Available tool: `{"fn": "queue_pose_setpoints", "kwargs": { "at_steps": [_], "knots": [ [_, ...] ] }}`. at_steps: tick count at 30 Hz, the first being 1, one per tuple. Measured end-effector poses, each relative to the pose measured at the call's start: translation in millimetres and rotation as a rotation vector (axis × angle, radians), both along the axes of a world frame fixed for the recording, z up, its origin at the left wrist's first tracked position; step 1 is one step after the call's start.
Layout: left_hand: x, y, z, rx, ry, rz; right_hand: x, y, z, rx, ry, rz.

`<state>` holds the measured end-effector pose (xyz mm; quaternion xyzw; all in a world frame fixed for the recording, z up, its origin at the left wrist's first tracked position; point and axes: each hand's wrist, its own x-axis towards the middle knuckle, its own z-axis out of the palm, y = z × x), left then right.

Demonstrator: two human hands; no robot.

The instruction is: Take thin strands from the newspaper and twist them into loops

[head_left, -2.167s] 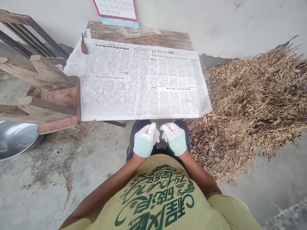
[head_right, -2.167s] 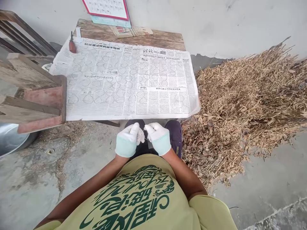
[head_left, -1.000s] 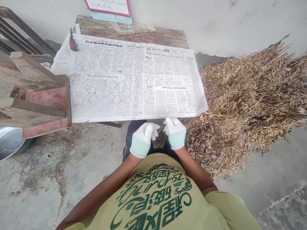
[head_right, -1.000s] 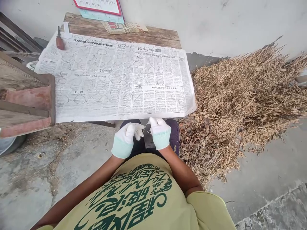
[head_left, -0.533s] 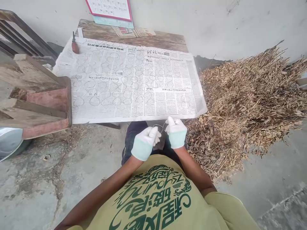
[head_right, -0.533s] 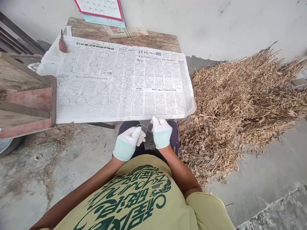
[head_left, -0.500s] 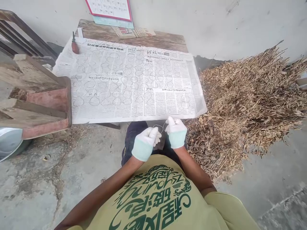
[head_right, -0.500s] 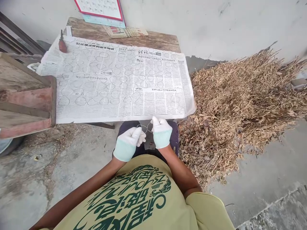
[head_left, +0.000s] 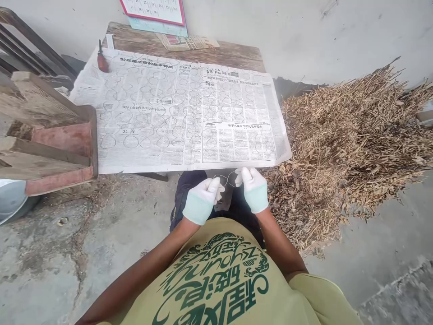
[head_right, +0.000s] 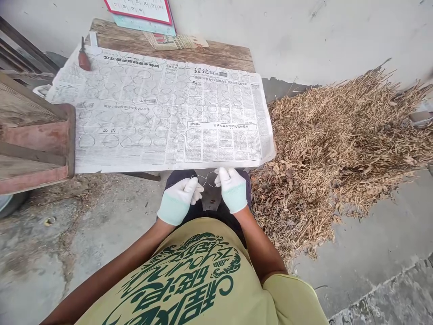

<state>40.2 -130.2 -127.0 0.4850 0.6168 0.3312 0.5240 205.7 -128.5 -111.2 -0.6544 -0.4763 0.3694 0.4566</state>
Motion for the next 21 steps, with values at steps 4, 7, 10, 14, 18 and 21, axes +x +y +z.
{"fn": "queue_pose_setpoints", "kwargs": {
  "at_steps": [4, 7, 10, 14, 18, 21],
  "knots": [
    [-7, 4, -0.9, 0.014, 0.085, -0.061, 27, 2, 11.8, -0.087, -0.009, 0.114],
    [-10, 6, 0.4, 0.014, 0.131, -0.112, 41, 4, 16.9, -0.183, -0.019, 0.215],
    [-11, 8, 2.7, 0.028, 0.179, -0.177, 48, 4, 21.5, -0.206, -0.005, 0.335],
    [-10, 10, 5.5, 0.060, 0.251, -0.240, 48, 6, 25.4, -0.275, 0.033, 0.430],
    [-10, 11, 5.5, 0.088, 0.281, -0.274, 45, 9, 26.7, -0.466, -0.026, 0.476],
    [-12, 11, 4.2, 0.080, 0.246, -0.271, 50, 12, 30.3, -0.457, -0.046, 0.514]
  ]
}}
